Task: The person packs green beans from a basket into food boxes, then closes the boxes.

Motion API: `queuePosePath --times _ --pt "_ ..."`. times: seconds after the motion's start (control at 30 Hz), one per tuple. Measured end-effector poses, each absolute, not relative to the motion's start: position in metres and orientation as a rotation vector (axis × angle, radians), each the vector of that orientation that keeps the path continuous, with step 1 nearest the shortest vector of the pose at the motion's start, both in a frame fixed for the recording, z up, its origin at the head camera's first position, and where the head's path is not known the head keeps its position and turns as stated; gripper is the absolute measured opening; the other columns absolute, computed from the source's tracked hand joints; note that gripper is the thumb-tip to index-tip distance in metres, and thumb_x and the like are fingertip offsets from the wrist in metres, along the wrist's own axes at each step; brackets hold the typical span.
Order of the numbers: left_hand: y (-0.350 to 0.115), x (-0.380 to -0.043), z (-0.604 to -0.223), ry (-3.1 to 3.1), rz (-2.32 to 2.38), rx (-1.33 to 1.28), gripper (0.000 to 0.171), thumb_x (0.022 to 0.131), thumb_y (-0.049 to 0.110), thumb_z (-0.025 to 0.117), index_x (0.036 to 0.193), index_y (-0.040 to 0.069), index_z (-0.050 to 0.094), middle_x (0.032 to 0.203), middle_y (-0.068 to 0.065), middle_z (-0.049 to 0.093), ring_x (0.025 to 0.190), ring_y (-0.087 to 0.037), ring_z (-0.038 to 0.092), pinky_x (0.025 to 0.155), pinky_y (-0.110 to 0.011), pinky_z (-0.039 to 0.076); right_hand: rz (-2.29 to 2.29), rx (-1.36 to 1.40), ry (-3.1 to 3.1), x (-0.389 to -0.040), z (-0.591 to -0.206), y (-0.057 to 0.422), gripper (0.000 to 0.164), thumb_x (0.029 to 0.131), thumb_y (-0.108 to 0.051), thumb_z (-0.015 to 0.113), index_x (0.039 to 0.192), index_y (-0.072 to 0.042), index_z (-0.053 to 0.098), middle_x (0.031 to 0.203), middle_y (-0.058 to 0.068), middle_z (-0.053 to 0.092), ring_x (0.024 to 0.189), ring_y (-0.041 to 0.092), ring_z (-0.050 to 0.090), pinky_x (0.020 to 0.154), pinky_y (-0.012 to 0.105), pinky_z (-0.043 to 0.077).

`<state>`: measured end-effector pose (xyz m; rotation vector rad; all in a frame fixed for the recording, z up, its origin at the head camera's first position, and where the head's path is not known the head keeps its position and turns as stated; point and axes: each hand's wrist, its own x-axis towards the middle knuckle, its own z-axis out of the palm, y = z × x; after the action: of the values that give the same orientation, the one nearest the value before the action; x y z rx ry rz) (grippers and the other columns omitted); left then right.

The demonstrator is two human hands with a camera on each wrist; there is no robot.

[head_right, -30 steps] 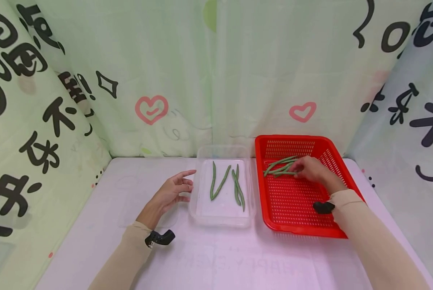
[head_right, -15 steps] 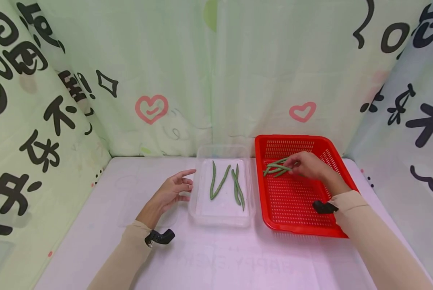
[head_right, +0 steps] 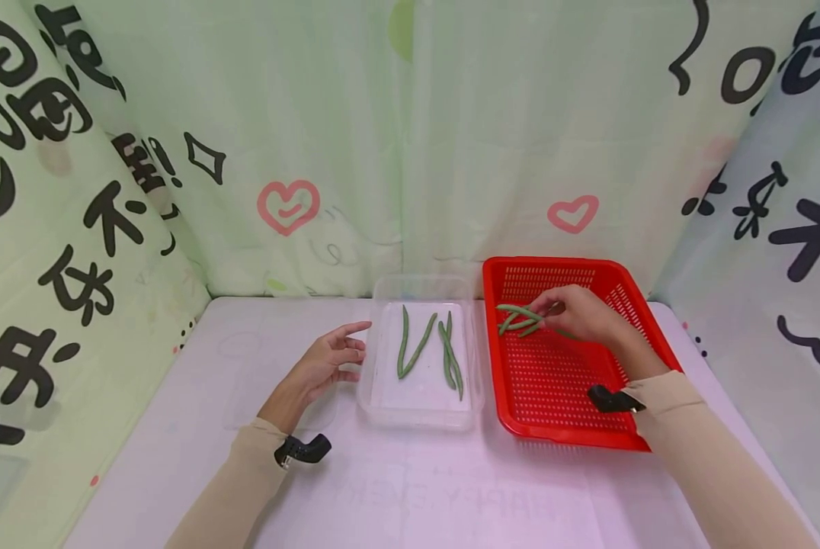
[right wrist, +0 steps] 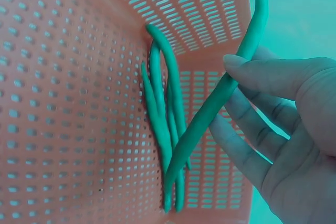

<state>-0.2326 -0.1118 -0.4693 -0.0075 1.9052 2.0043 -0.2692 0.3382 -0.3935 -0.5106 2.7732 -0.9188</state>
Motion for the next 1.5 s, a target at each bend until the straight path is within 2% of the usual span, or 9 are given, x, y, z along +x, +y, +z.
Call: queuePosePath --times 0.2,0.43,0.57,0.77,0.97,1.3,1.5 --pt "-0.111 -0.233 -0.469 1.895 2.008 -0.007 0.052 0.096 0.003 0.065 0.144 0.022 0.058 0.106 -0.005 0.057 0.093 -0.023 0.062 0.068 -0.031 0.061 -1.000 -0.453 2.745 -0.265 -0.391 0.337 0.024 0.091 -0.002 0.072 0.115 -0.002 0.071 0.104 0.015 0.071 0.091 0.030 0.065 0.074 0.023 0.057" --pt "-0.112 -0.234 -0.469 1.890 2.004 -0.015 0.053 0.095 0.003 0.065 0.144 0.022 0.058 0.105 -0.005 0.057 0.097 -0.028 0.062 0.067 -0.031 0.060 -1.093 -0.448 2.707 -0.263 -0.389 0.332 0.023 0.094 -0.003 0.069 0.116 -0.003 0.068 0.107 0.019 0.070 0.094 0.030 0.065 0.077 0.025 0.058" --pt "-0.111 -0.234 -0.470 1.889 2.004 -0.018 0.053 0.095 0.002 0.065 0.144 0.022 0.059 0.105 -0.005 0.057 0.097 -0.028 0.062 0.067 -0.030 0.060 -1.150 -0.427 2.684 -0.261 -0.385 0.328 0.024 0.094 -0.006 0.070 0.118 -0.002 0.068 0.108 0.020 0.069 0.094 0.032 0.065 0.078 0.031 0.059" --pt "-0.111 -0.235 -0.471 1.889 2.009 -0.023 0.051 0.096 0.001 0.064 0.142 0.023 0.060 0.105 -0.005 0.057 0.094 -0.025 0.062 0.066 -0.030 0.060 -1.202 -0.397 2.675 -0.258 -0.379 0.322 0.026 0.096 -0.012 0.070 0.120 -0.003 0.067 0.106 0.014 0.071 0.094 0.030 0.067 0.079 0.034 0.059" --pt "-0.111 -0.235 -0.471 1.891 2.010 -0.006 0.053 0.096 0.000 0.063 0.144 0.022 0.058 0.104 -0.005 0.057 0.091 -0.022 0.062 0.066 -0.030 0.060 -1.254 -0.362 2.665 -0.256 -0.375 0.316 0.031 0.096 -0.015 0.071 0.124 -0.004 0.065 0.110 0.016 0.070 0.094 0.026 0.068 0.080 0.037 0.060" --pt "-0.111 -0.235 -0.471 1.906 2.005 -0.001 0.052 0.096 0.001 0.064 0.143 0.024 0.059 0.105 -0.005 0.057 0.089 -0.021 0.062 0.066 -0.031 0.060 -1.342 -0.394 2.628 -0.250 -0.365 0.301 0.036 0.095 -0.016 0.071 0.127 -0.002 0.063 0.116 0.025 0.066 0.096 0.032 0.069 0.077 0.031 0.060" --pt "-0.110 -0.236 -0.471 1.916 2.008 -0.016 0.052 0.095 0.001 0.064 0.142 0.024 0.060 0.105 -0.007 0.058 0.087 -0.020 0.063 0.065 -0.032 0.061 -1.402 -0.403 2.571 -0.251 -0.364 0.294 0.041 0.096 -0.017 0.071 0.131 0.001 0.060 0.118 0.024 0.065 0.094 0.027 0.071 0.079 0.034 0.061"
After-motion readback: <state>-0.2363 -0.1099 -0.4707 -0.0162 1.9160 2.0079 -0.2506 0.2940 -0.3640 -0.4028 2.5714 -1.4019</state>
